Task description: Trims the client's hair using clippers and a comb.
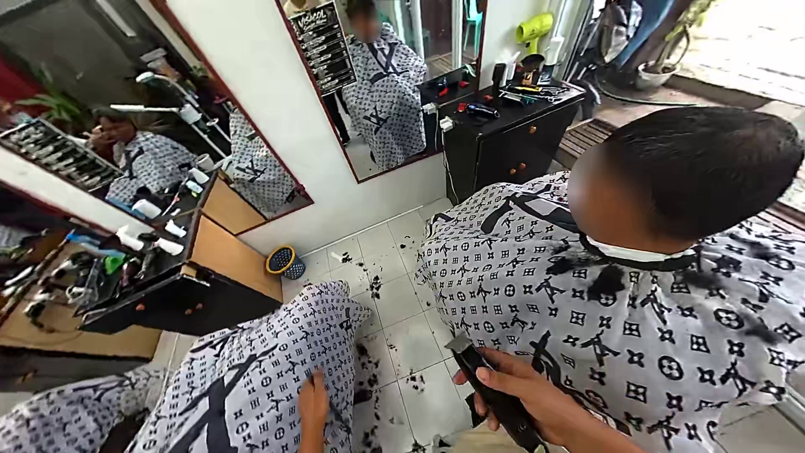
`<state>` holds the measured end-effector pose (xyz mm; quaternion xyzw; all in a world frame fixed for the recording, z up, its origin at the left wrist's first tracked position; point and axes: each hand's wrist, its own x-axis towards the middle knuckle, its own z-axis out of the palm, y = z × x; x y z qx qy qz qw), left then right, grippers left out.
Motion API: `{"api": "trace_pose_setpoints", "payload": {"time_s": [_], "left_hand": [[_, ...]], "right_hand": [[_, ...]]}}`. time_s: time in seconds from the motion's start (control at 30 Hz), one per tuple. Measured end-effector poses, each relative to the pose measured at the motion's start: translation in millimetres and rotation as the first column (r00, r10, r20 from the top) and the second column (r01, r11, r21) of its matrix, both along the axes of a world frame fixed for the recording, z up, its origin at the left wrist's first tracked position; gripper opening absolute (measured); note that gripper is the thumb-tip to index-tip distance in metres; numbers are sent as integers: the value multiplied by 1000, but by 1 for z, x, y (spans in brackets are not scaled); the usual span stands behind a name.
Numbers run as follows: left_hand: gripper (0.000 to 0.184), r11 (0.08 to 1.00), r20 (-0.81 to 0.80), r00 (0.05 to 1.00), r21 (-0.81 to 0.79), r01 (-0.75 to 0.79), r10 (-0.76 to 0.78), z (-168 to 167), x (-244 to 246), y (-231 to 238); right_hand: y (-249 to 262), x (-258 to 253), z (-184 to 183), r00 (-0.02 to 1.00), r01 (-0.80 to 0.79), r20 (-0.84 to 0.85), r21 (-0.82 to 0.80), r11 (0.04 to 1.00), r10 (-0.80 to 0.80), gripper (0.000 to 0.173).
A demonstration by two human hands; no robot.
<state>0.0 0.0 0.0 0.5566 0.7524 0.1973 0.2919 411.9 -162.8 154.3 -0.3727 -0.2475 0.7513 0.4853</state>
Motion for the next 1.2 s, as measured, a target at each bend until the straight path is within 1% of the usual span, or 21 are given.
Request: {"api": "trace_pose_setpoints", "payload": {"time_s": [0.03, 0.1, 0.13, 0.2, 0.27, 0.3, 0.37, 0.47, 0.57, 0.6, 0.63, 0.7, 0.77, 0.8, 0.87, 0.93, 0.97, 1.03, 1.1, 1.13, 1.2], "left_hand": [[58, 997, 6, 998, 34, 65, -65, 21, 23, 37], [55, 974, 50, 976, 99, 206, -212, 46, 80, 93], [54, 952, 82, 953, 124, 281, -292, 55, 114, 113], [52, 881, 133, 875, 165, 443, -465, 66, 183, 142], [51, 787, 174, 770, 203, 583, -614, 78, 251, 158], [50, 737, 205, 708, 215, 641, -676, 86, 283, 164], [43, 635, 302, 565, 250, 731, -768, 106, 340, 174], [35, 485, 399, 360, 280, 828, -844, 139, 401, 189], [35, 286, 400, 146, 316, 905, -905, 170, 454, 205], [33, 225, 410, 76, 331, 916, -909, 179, 472, 210], [29, 185, 439, 14, 350, 918, -899, 188, 492, 213], [15, 167, 556, -92, 397, 903, -826, 202, 536, 218], [13, 160, 673, -194, 426, 891, -714, 214, 578, 220], [15, 153, 727, -236, 425, 892, -645, 220, 598, 221], [20, 133, 821, -278, 390, 911, -499, 228, 632, 220], [26, 81, 877, -275, 332, 940, -394, 235, 658, 219], [27, 38, 884, -281, 317, 948, -374, 238, 668, 219], [26, -54, 872, -323, 327, 944, -368, 244, 688, 221], [23, -106, 851, -361, 347, 932, -382, 242, 700, 224], [21, -127, 824, -388, 370, 920, -412, 238, 702, 225], [20, -189, 730, -485, 454, 871, -481, 231, 701, 227]], "right_hand": [[1, -1, -3, 997, 78, 20, -17, 997, -78, 38], [3, 2, -10, 971, 237, 35, -31, 971, -236, 39], [5, 4, -13, 950, 311, 39, -28, 950, -310, 38], [12, 12, -16, 903, 430, 36, -18, 903, -429, 38], [23, 23, -13, 866, 500, 21, -35, 866, -499, 41], [28, 29, -11, 861, 508, 9, -42, 860, -508, 41], [40, 42, -14, 865, 501, -4, -1, 865, -501, 42], [60, 54, -19, 851, 520, 45, 57, 852, -523, 42], [74, 60, -21, 791, 608, 19, 80, 790, -611, 49], [78, 60, -21, 757, 651, 2, 85, 754, -653, 50], [82, 59, -22, 714, 698, -13, 91, 710, -700, 48], [87, 58, -21, 603, 797, -53, 85, 598, -796, 42], [94, 58, -19, 486, 874, -83, 69, 481, -870, 37], [98, 58, -19, 434, 901, -96, 64, 429, -896, 39], [111, 57, -18, 362, 931, -93, 83, 355, -927, 48], [131, 53, -14, 305, 946, -66, 137, 294, -950, 53], [142, 51, -11, 269, 953, -32, 155, 261, -963, 54], [164, 51, -2, 197, 963, 47, 177, 202, -979, 53], [183, 48, -1, 143, 968, 102, 193, 161, -984, 52], [192, 47, 0, 115, 972, 121, 193, 137, -986, 52], [206, 44, 0, 49, 978, 150, 192, 78, -988, 56]]}}
